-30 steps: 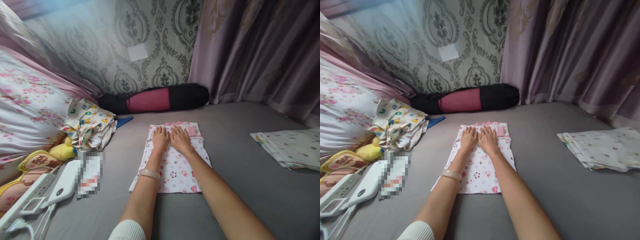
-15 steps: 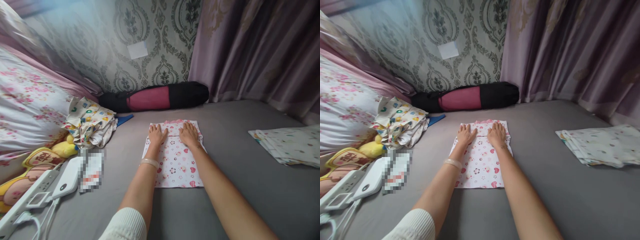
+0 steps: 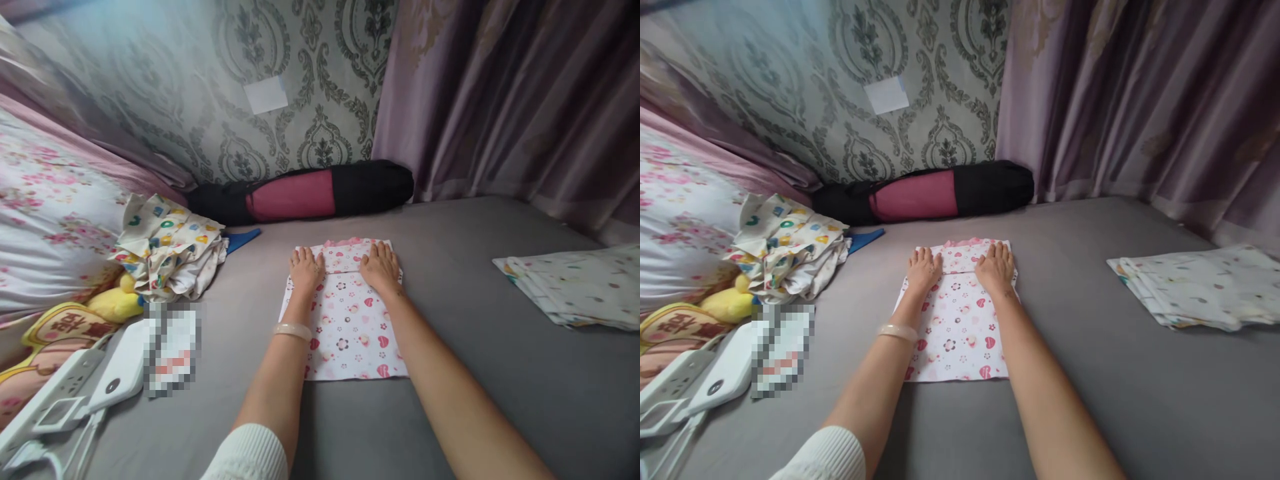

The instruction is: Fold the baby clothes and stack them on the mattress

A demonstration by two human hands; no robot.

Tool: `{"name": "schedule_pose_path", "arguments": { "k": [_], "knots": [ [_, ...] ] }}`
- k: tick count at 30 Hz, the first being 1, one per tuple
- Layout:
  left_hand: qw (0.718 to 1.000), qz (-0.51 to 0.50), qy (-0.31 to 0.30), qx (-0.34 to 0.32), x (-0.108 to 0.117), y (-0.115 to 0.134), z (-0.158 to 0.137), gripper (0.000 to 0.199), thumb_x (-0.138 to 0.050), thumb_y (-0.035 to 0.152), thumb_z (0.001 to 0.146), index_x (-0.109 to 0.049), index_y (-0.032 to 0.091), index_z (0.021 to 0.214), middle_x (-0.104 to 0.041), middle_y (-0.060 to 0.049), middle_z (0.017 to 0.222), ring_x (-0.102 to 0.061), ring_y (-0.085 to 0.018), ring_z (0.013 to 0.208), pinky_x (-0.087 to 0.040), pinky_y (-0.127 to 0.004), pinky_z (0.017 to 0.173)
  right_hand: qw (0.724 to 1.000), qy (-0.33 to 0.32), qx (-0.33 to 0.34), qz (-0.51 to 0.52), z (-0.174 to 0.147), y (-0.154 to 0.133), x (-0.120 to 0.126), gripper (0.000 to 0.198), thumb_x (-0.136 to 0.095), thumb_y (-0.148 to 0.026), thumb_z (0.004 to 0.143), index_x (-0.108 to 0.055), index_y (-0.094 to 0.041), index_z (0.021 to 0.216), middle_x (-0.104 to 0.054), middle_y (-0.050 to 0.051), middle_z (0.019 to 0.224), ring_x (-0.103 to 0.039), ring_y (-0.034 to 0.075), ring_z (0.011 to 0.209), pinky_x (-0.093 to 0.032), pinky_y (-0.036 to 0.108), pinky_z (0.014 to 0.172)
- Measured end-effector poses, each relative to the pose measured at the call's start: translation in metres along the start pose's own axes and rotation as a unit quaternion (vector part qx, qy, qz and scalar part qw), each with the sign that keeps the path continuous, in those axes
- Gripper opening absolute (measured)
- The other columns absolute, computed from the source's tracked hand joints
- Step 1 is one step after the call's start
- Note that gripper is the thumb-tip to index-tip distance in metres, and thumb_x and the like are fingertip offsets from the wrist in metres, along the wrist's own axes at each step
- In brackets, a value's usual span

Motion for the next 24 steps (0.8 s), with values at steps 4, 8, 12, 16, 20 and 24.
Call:
{"name": "schedule_pose_path", "arguments": {
  "k": [4, 8, 12, 16, 20, 24],
  "knots": [
    [1.0, -0.006, 0.001, -0.002, -0.003, -0.003, 0.003, 0.063, -0.022, 0.047, 0.095, -0.041, 0.01, 0.143, -0.034, -0.016, 0.152, -0.022, -0.034, 0.144, -0.019, -0.05, 0.116, 1.0, -0.007, 0.001, -0.009, 0.0, 0.0, 0.002, 0.056, -0.032, -0.03, 0.093, -0.043, -0.002, 0.14, -0.035, 0.021, 0.15, -0.028, 0.031, 0.14, -0.02, 0.044, 0.112],
    [1.0, -0.021, 0.015, -0.014, 0.001, 0.001, 0.002, 0.064, -0.021, 0.047, 0.096, -0.041, 0.007, 0.142, -0.035, -0.018, 0.152, -0.021, -0.034, 0.144, -0.012, -0.053, 0.117, 0.999, -0.038, 0.011, -0.007, 0.004, -0.001, 0.006, 0.054, -0.029, -0.031, 0.096, -0.042, -0.005, 0.142, -0.037, 0.018, 0.15, -0.028, 0.03, 0.14, -0.019, 0.046, 0.113],
    [0.994, -0.015, 0.053, -0.094, 0.01, 0.027, -0.005, 0.059, -0.023, 0.044, 0.097, -0.042, 0.011, 0.142, -0.033, -0.016, 0.153, -0.016, -0.029, 0.146, -0.004, -0.048, 0.119, 0.999, -0.021, 0.043, -0.007, 0.008, -0.007, 0.015, 0.054, -0.024, -0.033, 0.098, -0.041, -0.008, 0.144, -0.034, 0.016, 0.152, -0.023, 0.029, 0.142, -0.012, 0.05, 0.115],
    [0.99, -0.01, 0.012, -0.144, 0.0, 0.048, -0.012, 0.058, -0.025, 0.047, 0.097, -0.041, 0.016, 0.144, -0.035, -0.013, 0.153, -0.02, -0.029, 0.145, -0.007, -0.049, 0.118, 0.998, -0.027, 0.052, -0.013, 0.007, -0.008, 0.012, 0.055, -0.024, -0.035, 0.099, -0.039, -0.009, 0.145, -0.032, 0.016, 0.153, -0.022, 0.028, 0.143, -0.014, 0.048, 0.114],
    [0.991, -0.001, -0.026, -0.13, -0.009, 0.047, -0.012, 0.057, -0.024, 0.049, 0.097, -0.041, 0.021, 0.143, -0.037, -0.011, 0.151, -0.025, -0.03, 0.143, -0.015, -0.053, 0.116, 0.998, -0.039, 0.04, -0.028, 0.003, -0.005, 0.004, 0.054, -0.026, -0.034, 0.098, -0.041, -0.01, 0.145, -0.035, 0.016, 0.152, -0.025, 0.029, 0.142, -0.019, 0.047, 0.113],
    [0.992, 0.013, -0.023, -0.121, -0.008, 0.045, -0.011, 0.055, -0.024, 0.049, 0.097, -0.041, 0.024, 0.142, -0.038, -0.008, 0.151, -0.026, -0.028, 0.142, -0.018, -0.051, 0.115, 0.998, -0.03, 0.038, -0.031, 0.002, -0.004, 0.004, 0.053, -0.026, -0.034, 0.098, -0.041, -0.012, 0.144, -0.035, 0.013, 0.152, -0.025, 0.029, 0.141, -0.02, 0.047, 0.113]
  ]
}}
Point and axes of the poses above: each hand's wrist, its own z-axis towards the middle knuckle, its own x-axis out of the back of the hand, y = z × x, the point moved 9 cm from there along z, towards the middle knuckle
